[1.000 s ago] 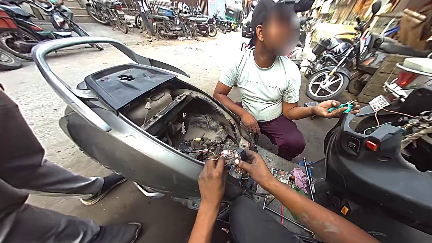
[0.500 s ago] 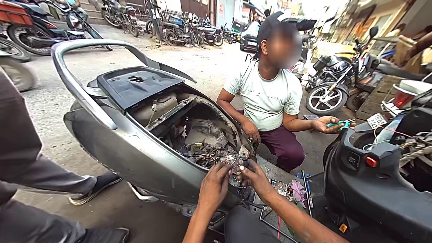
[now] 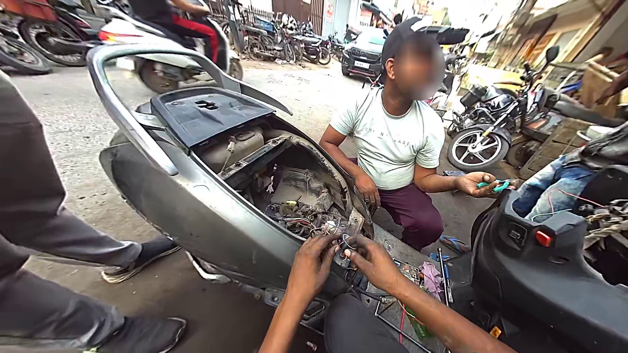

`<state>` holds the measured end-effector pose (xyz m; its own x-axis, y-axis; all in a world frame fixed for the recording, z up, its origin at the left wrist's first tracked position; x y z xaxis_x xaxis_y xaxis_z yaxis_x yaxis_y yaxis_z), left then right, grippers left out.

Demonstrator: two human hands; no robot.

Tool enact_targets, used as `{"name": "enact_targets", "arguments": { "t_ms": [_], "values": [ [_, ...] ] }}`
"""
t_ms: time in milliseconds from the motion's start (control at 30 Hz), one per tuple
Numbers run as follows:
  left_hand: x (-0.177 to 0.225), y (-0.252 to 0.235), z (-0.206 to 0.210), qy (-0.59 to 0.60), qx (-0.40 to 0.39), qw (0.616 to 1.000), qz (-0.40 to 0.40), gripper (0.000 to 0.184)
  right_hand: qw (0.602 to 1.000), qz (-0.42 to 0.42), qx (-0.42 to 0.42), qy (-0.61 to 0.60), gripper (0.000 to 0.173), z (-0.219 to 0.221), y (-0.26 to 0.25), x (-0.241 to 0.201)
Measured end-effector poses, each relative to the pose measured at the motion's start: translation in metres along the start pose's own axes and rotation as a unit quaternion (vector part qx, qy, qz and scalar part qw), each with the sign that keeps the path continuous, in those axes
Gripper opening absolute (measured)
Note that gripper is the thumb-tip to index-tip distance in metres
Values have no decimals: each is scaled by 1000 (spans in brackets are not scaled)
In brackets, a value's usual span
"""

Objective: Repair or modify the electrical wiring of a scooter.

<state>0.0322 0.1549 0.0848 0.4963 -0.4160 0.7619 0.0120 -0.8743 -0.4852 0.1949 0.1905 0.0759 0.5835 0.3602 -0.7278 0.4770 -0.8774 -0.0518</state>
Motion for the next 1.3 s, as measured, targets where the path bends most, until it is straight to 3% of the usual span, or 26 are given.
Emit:
{"name": "enact_targets", "arguments": {
  "t_ms": [233,633,733,800,933,1200,1300],
  "values": [
    [0,2,-1,19,4,1000,-20,19,999,-24,2,41,31,-4,7,-1],
    [8,2,13,-81,13,997,-5,22,998,57,14,-2,27,-20,26,-13],
    [12,2,16,-107,13,994,12,21,996,77,-12,-40,28,-22,33,-20],
    [13,2,17,-123,6,992,32,21,988,70,-58,-126,29,-20,34,-26],
    [11,6,18,-108,-12,993,41,25,940,41,-138,-310,38,-15,31,-26],
    [0,15,11,-26,7,1000,13,26,959,57,-140,-239,31,-13,19,-12],
    [-7,15,11,-8,-18,1000,-15,26,955,46,-130,-262,31,-8,18,-10]
  ]
}}
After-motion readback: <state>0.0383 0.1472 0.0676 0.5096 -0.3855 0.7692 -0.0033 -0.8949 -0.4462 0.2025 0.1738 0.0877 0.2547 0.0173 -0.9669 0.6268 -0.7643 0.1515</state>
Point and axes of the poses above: each hand's wrist, its own y-axis away from the middle knuckle, its own z-axis out of the palm, x = y × z, the point moved 9 cm from there along -y, towards the middle knuckle, and after that the axes turned 9 degrees about y, right-handed, at the moved point
